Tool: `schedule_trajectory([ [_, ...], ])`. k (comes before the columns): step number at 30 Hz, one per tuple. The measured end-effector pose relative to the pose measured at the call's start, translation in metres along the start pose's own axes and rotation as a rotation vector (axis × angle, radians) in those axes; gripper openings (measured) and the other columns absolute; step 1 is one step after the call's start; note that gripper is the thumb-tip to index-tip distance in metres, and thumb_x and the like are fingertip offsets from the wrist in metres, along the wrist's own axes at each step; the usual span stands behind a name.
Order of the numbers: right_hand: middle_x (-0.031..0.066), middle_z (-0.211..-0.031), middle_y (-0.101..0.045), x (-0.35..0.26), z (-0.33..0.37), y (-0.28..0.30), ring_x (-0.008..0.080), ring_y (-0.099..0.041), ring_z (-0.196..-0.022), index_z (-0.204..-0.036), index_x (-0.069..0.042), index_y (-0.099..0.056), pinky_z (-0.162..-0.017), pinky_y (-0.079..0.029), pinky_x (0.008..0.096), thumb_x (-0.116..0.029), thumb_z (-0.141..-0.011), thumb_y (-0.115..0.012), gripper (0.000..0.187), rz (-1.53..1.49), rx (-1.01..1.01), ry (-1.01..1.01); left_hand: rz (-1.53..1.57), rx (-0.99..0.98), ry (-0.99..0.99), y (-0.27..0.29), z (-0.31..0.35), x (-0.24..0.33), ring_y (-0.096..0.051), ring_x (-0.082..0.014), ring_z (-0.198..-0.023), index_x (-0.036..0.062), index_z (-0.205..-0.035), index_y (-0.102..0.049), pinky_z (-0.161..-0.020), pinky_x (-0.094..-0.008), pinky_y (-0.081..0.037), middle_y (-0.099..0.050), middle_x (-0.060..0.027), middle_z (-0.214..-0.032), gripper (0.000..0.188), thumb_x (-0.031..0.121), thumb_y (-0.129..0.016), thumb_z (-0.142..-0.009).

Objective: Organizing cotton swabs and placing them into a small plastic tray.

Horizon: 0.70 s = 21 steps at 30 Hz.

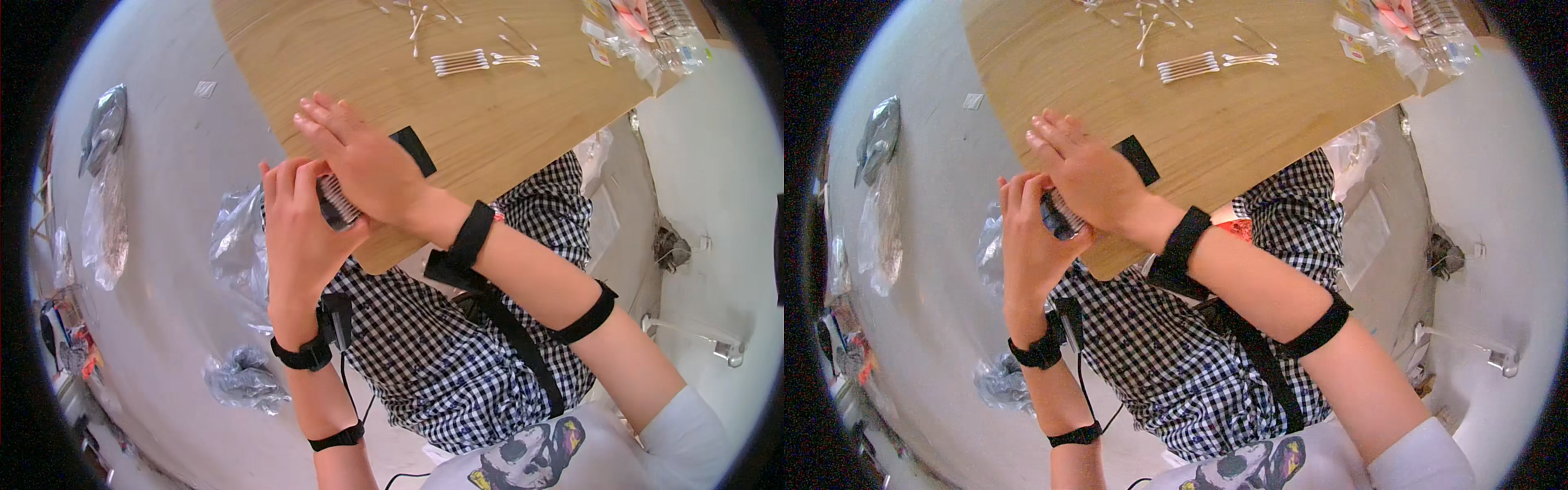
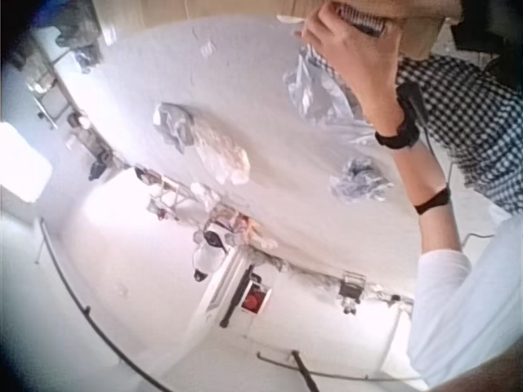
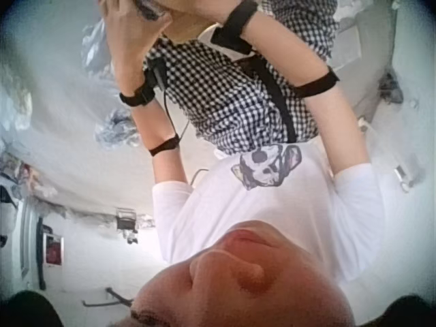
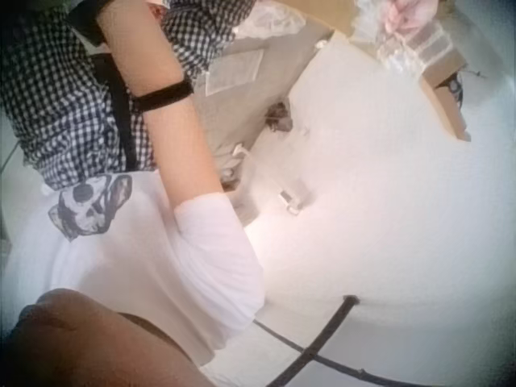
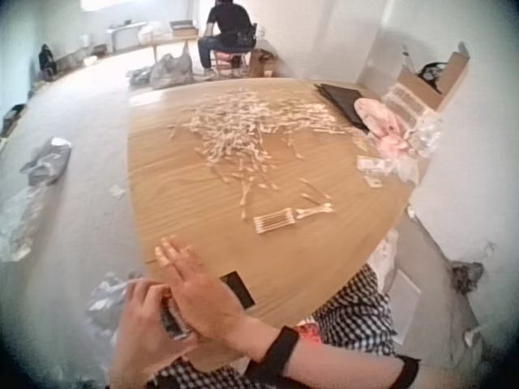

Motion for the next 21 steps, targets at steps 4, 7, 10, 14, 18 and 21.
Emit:
schedule_trajectory([
  [4, 0.0175, -0.145, -0.042, -0.001, 0.001, -0.001, 0.0328, -0.033, -0.139, -0.139, -0.001, -0.042, -0.114, -0.030, 0.0431, -0.002, -0.087, -0.052, 0.053, -0.150, 0.062, -0.121, -0.032, -0.026, 0.024, -0.008, 0.005, -0.004, -0.046, -0.0375, -0.116, 0.0019, -0.117, -0.053, -0.115, -0.0510, -0.023, -0.053, -0.0153, -0.119, 0.070, 0.018, -0.084, -0.057],
  [7, 0.0172, -0.149, -0.037, 0.012, 0.004, 0.017, 0.0353, -0.027, -0.142, -0.142, -0.002, -0.038, -0.115, -0.026, 0.0427, -0.006, -0.095, -0.048, 0.049, -0.385, 0.162, -0.176, -0.057, 0.029, 0.041, -0.009, 0.012, 0.013, -0.036, -0.0383, -0.131, 0.0005, -0.135, -0.041, -0.116, -0.0513, -0.020, -0.041, -0.0195, -0.140, 0.085, 0.028, -0.081, -0.066],
  [10, 0.0172, -0.149, -0.036, 0.038, 0.015, 0.071, 0.0344, -0.027, -0.142, -0.142, -0.003, -0.038, -0.116, -0.025, 0.0424, -0.009, -0.097, -0.048, 0.047, -0.247, 0.255, -0.115, -0.154, 0.045, 0.056, -0.019, 0.025, 0.043, -0.020, -0.0371, -0.143, -0.0022, -0.147, -0.022, -0.117, -0.0500, -0.016, -0.022, -0.0218, -0.154, 0.097, 0.038, -0.074, -0.076],
  [14, 0.0212, -0.146, -0.037, 0.126, 0.040, 0.149, 0.0362, -0.030, -0.140, -0.139, -0.002, -0.040, -0.115, -0.025, 0.0429, -0.012, -0.094, -0.053, 0.048, 0.006, 0.385, -0.260, -0.310, -0.164, 0.142, -0.056, 0.040, 0.040, -0.011, -0.0354, -0.147, -0.0074, -0.149, -0.015, -0.119, -0.0469, -0.013, -0.014, -0.0224, -0.158, 0.102, 0.047, -0.068, -0.080],
  [18, 0.0215, -0.142, -0.042, 0.260, 0.087, 0.256, 0.0398, -0.033, -0.137, -0.136, 0.000, -0.042, -0.114, -0.025, 0.0471, -0.020, -0.091, -0.058, 0.052, 0.503, 0.402, -0.438, -0.322, -0.181, 0.109, -0.053, 0.029, 0.055, -0.013, -0.0340, -0.147, -0.0074, -0.148, -0.017, -0.119, -0.0471, -0.012, -0.016, -0.0221, -0.157, 0.098, 0.046, -0.066, -0.082],
  [21, 0.0205, -0.142, -0.044, 0.296, 0.109, 0.283, 0.0397, -0.033, -0.137, -0.136, 0.000, -0.042, -0.114, -0.023, 0.0493, -0.025, -0.092, -0.056, 0.053, 0.590, 0.231, -0.682, -0.210, -0.090, 0.105, -0.045, 0.032, 0.052, -0.017, -0.0345, -0.146, -0.0061, -0.147, -0.022, -0.118, -0.0489, -0.012, -0.021, -0.0214, -0.156, 0.084, 0.035, -0.064, -0.088],
])
Point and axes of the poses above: each hand's wrist, its own z-axis away from the middle knuckle, its own y-axis out of the back of the hand, x = y × z, the point moved 9 cm from there along -z, towards the middle knuckle
